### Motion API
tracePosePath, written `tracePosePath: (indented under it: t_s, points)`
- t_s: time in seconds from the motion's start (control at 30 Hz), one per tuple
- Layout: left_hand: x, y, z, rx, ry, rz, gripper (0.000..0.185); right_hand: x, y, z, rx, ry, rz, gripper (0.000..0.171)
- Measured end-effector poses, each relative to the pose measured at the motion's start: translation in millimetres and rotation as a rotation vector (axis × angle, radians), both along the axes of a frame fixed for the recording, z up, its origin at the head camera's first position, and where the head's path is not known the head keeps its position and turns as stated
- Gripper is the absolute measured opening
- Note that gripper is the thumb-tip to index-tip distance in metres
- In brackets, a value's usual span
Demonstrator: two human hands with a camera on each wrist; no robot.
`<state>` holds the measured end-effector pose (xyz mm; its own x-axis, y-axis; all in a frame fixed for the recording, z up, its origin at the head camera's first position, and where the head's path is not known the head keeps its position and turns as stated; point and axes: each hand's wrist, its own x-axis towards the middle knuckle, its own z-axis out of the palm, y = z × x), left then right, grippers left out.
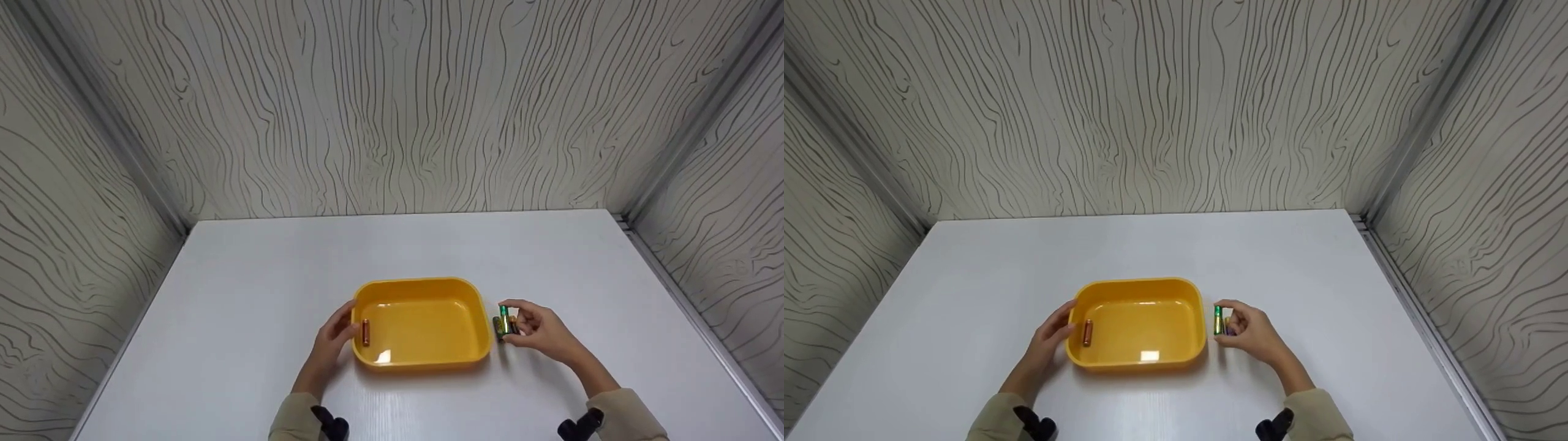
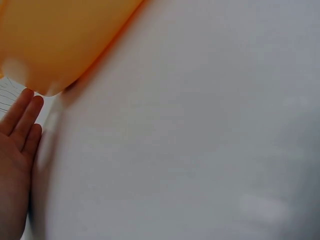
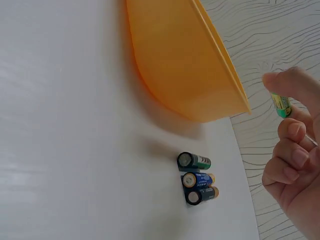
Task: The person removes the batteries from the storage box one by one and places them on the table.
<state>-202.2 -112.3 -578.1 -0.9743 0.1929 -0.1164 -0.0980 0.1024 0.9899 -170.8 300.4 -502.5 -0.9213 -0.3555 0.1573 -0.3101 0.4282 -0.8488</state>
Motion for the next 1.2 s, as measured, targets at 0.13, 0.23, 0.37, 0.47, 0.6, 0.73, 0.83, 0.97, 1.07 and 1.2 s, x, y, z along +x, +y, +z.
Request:
tracePosePath:
  t_s: [0.13, 0.23, 0.37, 0.47, 0.6, 0.73, 0.83, 0.97, 1.07, 1.2]
  points:
    - [1.0, 1.0, 0.7, 0.001, -0.009, 0.008, 0.055, 0.9, 7.5, -3.2, 0.008, -0.015, -0.026, 0.052]
    - [2.0, 2.3, 1.1, 0.002, -0.014, 0.018, 0.054, 1.4, 12.8, -6.1, 0.014, -0.039, -0.044, 0.053]
    - [3.1, 3.5, 1.8, -0.007, -0.019, 0.03, 0.054, 0.4, 21.2, -11.8, 0.038, -0.084, -0.079, 0.056]
    - [3.6, 3.8, 2.3, -0.012, -0.024, 0.035, 0.054, -1.3, 28.5, -17.2, 0.072, -0.123, -0.111, 0.058]
    - [3.8, 4.3, 2.6, -0.013, -0.033, 0.036, 0.053, -3.5, 37.2, -26.3, 0.114, -0.153, -0.148, 0.059]
    - [3.2, 4.2, 2.1, -0.009, -0.03, 0.027, 0.052, -5.0, 42.0, -33.7, 0.129, -0.169, -0.168, 0.06]
    - [3.2, 3.9, 1.8, -0.007, -0.024, 0.022, 0.051, -6.0, 43.4, -35.6, 0.14, -0.19, -0.176, 0.061]
    - [3.1, 4.1, 2.4, -0.013, -0.017, 0.023, 0.052, -7.8, 44.4, -37.5, 0.148, -0.205, -0.177, 0.061]
    - [2.7, 4.0, 2.7, -0.016, -0.019, 0.023, 0.053, -9.4, 45.3, -39.6, 0.147, -0.207, -0.164, 0.062]
    - [1.7, 2.7, 1.9, -0.008, -0.015, 0.012, 0.054, -11.5, 46.3, -42.2, 0.163, -0.208, -0.154, 0.063]
